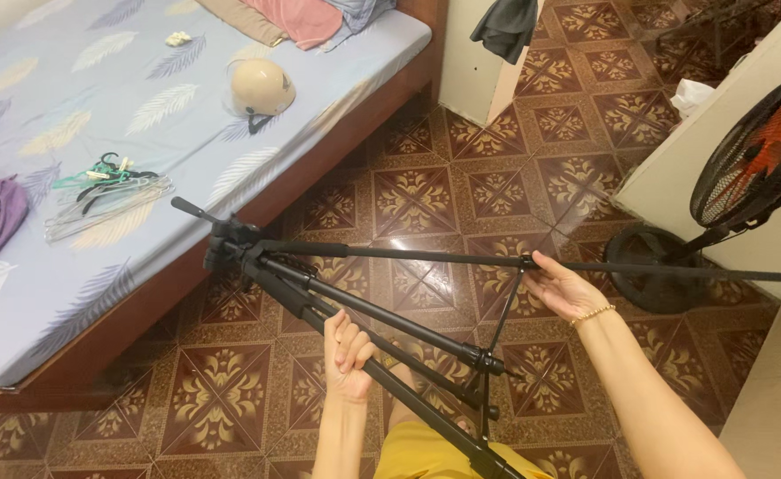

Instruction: The person assembles a camera tripod by extending its legs and adjusting the central column and head. They tighten leg locks and adjust the pan-tilt mechanism to prepare the tripod for use.

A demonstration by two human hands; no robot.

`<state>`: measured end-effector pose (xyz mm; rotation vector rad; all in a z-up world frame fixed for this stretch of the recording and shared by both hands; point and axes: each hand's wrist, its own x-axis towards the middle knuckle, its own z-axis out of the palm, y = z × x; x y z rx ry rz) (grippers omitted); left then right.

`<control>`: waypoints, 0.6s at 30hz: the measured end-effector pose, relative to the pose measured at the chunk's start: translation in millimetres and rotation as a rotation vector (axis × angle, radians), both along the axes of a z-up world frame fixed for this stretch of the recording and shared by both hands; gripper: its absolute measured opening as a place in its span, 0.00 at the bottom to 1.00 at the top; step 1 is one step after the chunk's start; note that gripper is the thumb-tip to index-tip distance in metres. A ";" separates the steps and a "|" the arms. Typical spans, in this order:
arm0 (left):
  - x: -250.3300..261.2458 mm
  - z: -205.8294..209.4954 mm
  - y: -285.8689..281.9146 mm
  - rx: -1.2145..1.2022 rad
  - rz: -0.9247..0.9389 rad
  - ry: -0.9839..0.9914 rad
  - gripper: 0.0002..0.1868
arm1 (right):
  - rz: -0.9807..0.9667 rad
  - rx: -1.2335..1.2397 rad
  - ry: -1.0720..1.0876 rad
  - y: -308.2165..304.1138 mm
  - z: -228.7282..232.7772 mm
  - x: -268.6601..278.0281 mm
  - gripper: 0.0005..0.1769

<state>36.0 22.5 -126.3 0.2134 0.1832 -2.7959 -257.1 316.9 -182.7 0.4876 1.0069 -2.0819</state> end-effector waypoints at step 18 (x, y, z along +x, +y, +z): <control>-57.2 68.6 -65.6 -0.409 -0.088 -0.144 0.25 | 0.824 0.884 0.849 -63.7 -32.1 -1.1 0.33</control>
